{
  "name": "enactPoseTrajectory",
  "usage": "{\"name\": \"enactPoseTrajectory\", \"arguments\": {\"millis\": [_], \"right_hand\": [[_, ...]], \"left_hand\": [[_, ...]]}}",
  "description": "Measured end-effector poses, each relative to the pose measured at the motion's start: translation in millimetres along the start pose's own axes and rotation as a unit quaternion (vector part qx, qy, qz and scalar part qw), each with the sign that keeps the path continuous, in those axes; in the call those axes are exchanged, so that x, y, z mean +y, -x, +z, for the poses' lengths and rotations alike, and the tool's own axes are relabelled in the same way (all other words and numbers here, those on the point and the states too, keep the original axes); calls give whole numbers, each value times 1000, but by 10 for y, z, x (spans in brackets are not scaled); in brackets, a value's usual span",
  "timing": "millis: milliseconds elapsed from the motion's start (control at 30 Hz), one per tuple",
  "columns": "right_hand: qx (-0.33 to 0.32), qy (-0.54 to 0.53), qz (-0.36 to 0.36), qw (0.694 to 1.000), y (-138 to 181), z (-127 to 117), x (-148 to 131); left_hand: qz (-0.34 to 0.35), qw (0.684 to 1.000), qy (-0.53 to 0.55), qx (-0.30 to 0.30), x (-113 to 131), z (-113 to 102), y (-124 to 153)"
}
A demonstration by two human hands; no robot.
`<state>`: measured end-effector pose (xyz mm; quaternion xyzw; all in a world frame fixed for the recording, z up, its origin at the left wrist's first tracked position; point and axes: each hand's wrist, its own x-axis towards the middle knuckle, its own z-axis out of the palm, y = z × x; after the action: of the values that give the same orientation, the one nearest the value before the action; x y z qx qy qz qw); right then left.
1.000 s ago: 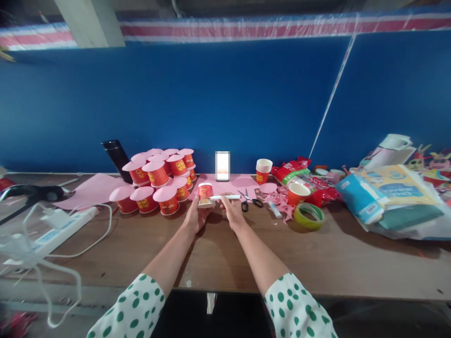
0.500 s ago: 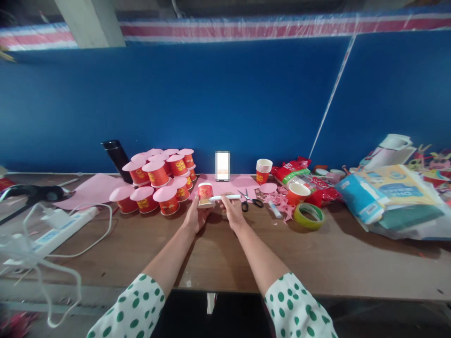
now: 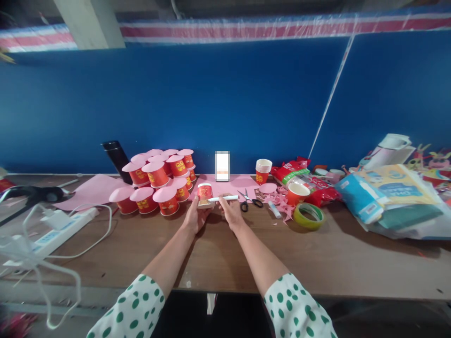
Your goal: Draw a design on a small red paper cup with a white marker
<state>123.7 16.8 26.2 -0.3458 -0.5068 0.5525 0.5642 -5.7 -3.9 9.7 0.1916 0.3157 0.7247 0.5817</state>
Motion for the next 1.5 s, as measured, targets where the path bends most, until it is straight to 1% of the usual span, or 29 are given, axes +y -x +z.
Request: {"name": "enactPoseTrajectory", "arguments": {"millis": [333, 567, 1033, 1500], "right_hand": [[13, -17, 4, 1000, -4, 0, 7], [23, -18, 5, 1000, 6, 15, -32], [38, -4, -1, 999, -17, 5, -12], [23, -1, 3, 1000, 13, 16, -41]], "left_hand": [[-6, 1000, 10, 0, 9, 6, -2], [-7, 1000, 14, 17, 31, 47, 17], [-3, 1000, 4, 27, -2, 10, -22], [-4, 1000, 5, 30, -9, -2, -27]]}}
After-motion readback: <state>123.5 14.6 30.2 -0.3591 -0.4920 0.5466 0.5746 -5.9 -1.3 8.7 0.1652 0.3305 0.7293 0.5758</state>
